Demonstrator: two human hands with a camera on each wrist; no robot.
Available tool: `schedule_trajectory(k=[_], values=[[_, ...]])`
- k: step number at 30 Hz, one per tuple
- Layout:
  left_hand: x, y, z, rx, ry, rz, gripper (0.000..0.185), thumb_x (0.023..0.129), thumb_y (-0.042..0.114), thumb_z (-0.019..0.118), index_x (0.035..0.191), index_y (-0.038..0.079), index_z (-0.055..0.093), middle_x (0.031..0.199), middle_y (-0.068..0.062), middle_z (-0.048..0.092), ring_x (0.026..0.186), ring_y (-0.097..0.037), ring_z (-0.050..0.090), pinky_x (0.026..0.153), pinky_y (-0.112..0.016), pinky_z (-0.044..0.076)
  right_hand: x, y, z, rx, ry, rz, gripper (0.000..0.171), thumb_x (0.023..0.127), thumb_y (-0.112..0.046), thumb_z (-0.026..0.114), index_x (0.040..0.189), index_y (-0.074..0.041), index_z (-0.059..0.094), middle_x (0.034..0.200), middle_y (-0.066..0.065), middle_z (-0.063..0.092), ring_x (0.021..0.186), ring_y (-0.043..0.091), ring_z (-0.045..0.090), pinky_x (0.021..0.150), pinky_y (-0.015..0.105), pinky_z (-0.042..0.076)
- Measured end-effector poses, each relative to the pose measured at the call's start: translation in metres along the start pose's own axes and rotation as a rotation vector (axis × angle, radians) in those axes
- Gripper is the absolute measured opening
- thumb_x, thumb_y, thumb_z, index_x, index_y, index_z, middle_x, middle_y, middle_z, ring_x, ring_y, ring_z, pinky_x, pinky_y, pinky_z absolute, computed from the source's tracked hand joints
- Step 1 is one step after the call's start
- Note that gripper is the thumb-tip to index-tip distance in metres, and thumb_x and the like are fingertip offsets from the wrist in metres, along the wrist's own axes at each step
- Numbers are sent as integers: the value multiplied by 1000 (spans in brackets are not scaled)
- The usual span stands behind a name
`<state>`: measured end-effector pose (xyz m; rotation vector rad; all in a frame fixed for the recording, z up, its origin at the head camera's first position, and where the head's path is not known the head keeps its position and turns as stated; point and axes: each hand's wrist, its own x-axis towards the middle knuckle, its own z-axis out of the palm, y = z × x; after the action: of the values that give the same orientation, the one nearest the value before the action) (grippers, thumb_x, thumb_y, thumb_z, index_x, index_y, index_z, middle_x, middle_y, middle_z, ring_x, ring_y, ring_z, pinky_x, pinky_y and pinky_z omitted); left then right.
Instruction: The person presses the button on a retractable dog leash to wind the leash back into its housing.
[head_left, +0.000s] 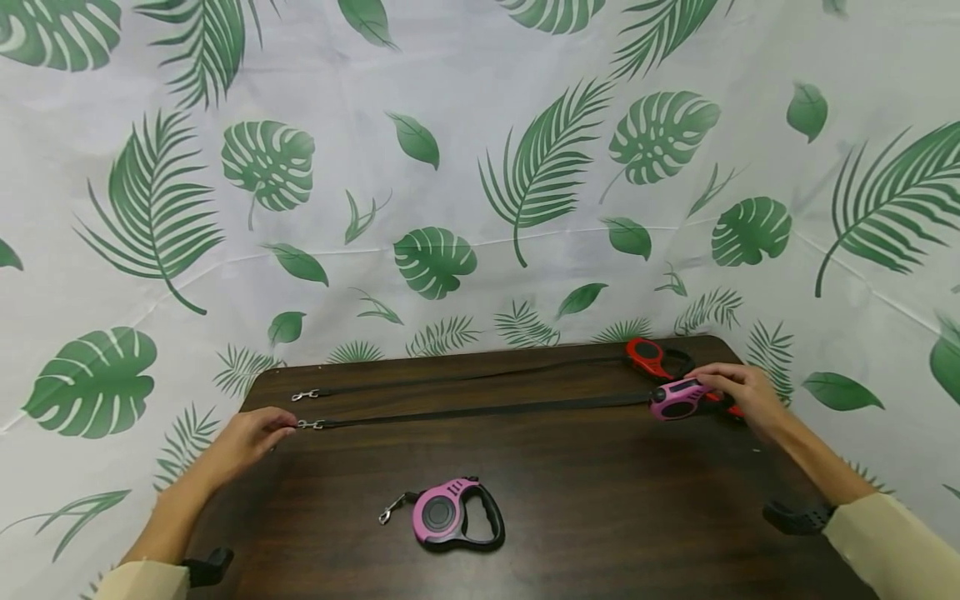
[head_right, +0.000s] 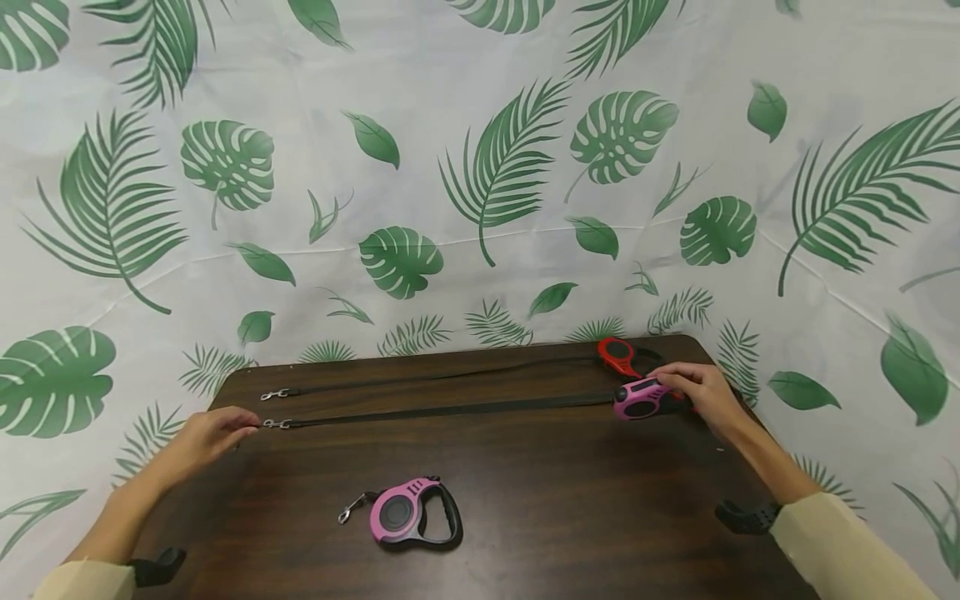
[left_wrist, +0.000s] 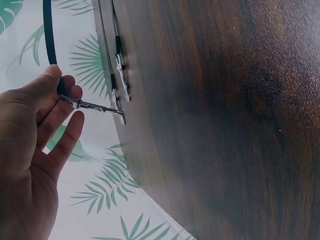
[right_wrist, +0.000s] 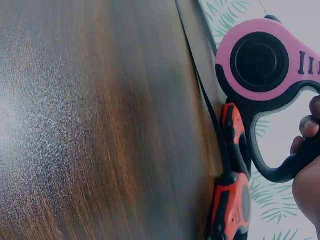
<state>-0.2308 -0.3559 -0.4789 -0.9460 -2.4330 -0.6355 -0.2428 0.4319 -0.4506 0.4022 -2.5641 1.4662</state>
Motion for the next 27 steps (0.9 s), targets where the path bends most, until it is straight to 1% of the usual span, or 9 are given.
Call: schedule_trajectory(k=[5, 8, 13, 20, 23, 27], values=[[1, 0, 2, 10, -5, -5, 30, 71, -17, 86, 90, 3, 73, 82, -3, 74, 73, -5, 68, 61, -15, 53, 1, -2, 3, -5, -12, -8, 26, 110, -12, 58, 116, 7, 75, 104, -19, 74, 90, 7, 61, 75, 20, 52], [2, 2, 2, 24, -2, -3, 29, 71, -16, 87, 90, 3, 74, 82, -2, 75, 72, -7, 69, 60, -20, 56, 1, -1, 5, -37, -8, -15, 25, 109, -12, 59, 116, 6, 75, 105, -20, 74, 91, 6, 61, 75, 22, 52], [4, 6, 3, 17, -24, -29, 25, 75, -14, 86, 90, 2, 74, 83, -2, 74, 73, -8, 69, 59, -29, 59, 2, 1, 8, -79, 5, -30, 24, 108, -12, 60, 117, 5, 76, 105, -21, 73, 90, 6, 60, 75, 24, 52], [8, 13, 4, -11, -46, -37, 23, 77, -14, 84, 91, 1, 74, 83, -3, 74, 72, -9, 70, 58, -25, 57, 3, -4, 14, -53, -4, -69, 20, 107, -8, 62, 115, 4, 76, 105, -18, 74, 88, 9, 56, 72, 27, 46], [9, 15, 3, -17, -50, -44, 22, 79, -13, 84, 92, 1, 74, 83, -3, 74, 72, -6, 69, 58, -24, 56, 3, -7, 17, -38, -10, -93, 20, 106, -6, 61, 115, 4, 76, 106, -17, 75, 89, 10, 57, 73, 26, 46], [10, 18, 4, -21, -52, -40, 21, 79, -13, 84, 92, 0, 74, 83, -2, 75, 73, -3, 67, 59, -23, 56, 2, -10, 19, -46, -17, -114, 20, 106, -5, 61, 116, 4, 76, 107, -17, 75, 89, 10, 57, 73, 25, 47]])
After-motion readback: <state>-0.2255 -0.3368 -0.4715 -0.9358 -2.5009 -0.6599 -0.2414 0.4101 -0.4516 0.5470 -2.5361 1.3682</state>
